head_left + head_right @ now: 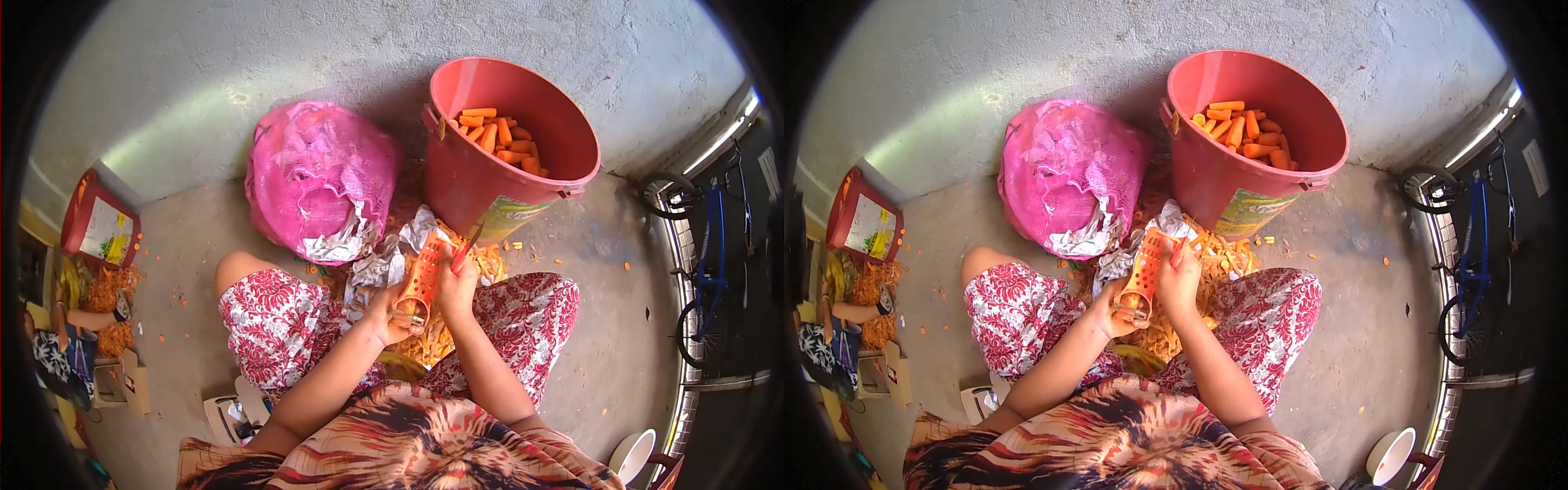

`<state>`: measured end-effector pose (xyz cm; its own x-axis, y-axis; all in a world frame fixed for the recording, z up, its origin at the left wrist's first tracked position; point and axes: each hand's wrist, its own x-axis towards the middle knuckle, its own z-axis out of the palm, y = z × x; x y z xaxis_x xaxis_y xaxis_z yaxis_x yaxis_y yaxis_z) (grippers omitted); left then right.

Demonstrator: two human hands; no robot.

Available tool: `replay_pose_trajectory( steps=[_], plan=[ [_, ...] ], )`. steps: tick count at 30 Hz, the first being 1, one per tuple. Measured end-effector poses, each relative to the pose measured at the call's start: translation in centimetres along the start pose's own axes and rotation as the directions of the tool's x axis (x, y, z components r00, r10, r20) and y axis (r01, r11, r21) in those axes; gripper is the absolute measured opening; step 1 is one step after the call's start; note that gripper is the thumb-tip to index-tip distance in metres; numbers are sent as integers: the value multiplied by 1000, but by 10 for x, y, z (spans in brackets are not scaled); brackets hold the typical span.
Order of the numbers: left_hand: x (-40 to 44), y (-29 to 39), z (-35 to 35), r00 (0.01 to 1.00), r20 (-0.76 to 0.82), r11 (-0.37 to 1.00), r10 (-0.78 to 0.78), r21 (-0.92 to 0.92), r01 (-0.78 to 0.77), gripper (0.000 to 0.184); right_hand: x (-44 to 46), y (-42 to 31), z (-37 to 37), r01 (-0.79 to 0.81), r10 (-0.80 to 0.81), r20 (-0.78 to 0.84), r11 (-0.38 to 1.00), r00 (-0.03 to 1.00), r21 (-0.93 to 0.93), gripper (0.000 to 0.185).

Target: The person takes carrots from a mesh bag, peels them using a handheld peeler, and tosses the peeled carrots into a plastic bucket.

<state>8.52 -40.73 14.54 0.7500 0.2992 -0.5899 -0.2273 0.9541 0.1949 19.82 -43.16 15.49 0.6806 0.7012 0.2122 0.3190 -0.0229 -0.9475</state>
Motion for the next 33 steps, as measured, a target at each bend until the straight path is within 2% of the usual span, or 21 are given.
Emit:
replay_pose_trajectory(
  steps=[2, 3, 5, 6, 7, 8, 10, 12, 13, 14, 16, 19, 22, 26, 28, 29, 32, 33],
  plan=[
    [5, 1, -11, 999, 39, 999, -30, 22, 29, 29, 1, 4, 1, 10, -11, -16, 999, 1000, -40, 23],
    [8, 1, -18, 997, 57, 998, -46, 33, 44, 31, 4, 7, 1, 50, -54, -80, 998, 995, -42, 24],
    [11, -3, -29, 964, 222, 986, -147, 115, 124, 34, 18, 19, -1, 126, -135, -206, 991, 969, -54, 25],
    [11, -4, -32, 933, 298, 974, -200, 160, 158, 35, 31, 30, -5, 154, -173, -321, 984, 931, -85, 26],
    [7, -5, -28, 925, 297, 965, -238, 176, 192, 37, 41, 31, -16, 148, -208, -358, 971, 910, -187, 27],
    [4, -7, -25, 928, 296, 967, -228, 178, 181, 38, 53, 43, -24, 66, -141, -429, 980, 892, -187, 25],
    [1, -9, -21, 933, 297, 971, -203, 181, 153, 39, 59, 37, -31, -36, 79, -407, 993, 910, 112, 22],
    [4, -7, -20, 963, 219, 986, -159, 75, 146, 36, 42, 24, -24, -55, 109, -224, 971, 969, 233, 22],
    [5, -4, -16, 972, 174, 987, -159, 41, 154, 36, 31, 13, -18, -79, 117, -156, 971, 981, 227, 19],
    [6, -2, -14, 979, 128, 987, -160, 5, 161, 35, 18, 5, -11, -132, 176, -104, 933, 979, 335, 19],
    [9, -4, -17, 978, 181, 995, -99, -12, 103, 30, 4, 2, -8, -130, 132, -23, 989, 991, 66, 23],
    [12, -7, -27, 967, 253, 996, -27, -73, 47, 27, 0, 13, -3, -33, 31, -39, 999, 999, -30, 28],
    [11, -6, -23, 988, 156, 999, -7, -39, 13, 28, -3, 4, -5, 41, -54, -78, 986, 995, -164, 24],
    [11, -8, -23, 994, 105, 1000, 23, 11, -25, 31, 5, 16, -7, 6, -36, -156, 982, 987, -188, 19],
    [15, -11, -25, 981, 175, 993, -84, 95, 68, 36, 18, 15, -13, -35, 0, -195, 983, 981, -178, 20],
    [16, -11, -26, 968, 207, 984, -140, 141, 112, 39, 22, 11, -11, 22, -43, -303, 997, 952, -74, 25],
    [11, -12, -16, 997, 75, 951, -7, 308, -16, 44, 34, 44, -20, 67, -121, -408, 987, 905, -144, 24],
    [10, -10, -19, 989, 126, 953, -75, 300, 34, 42, 41, 46, -28, -6, -77, -440, 983, 895, -183, 21]
  ],
)
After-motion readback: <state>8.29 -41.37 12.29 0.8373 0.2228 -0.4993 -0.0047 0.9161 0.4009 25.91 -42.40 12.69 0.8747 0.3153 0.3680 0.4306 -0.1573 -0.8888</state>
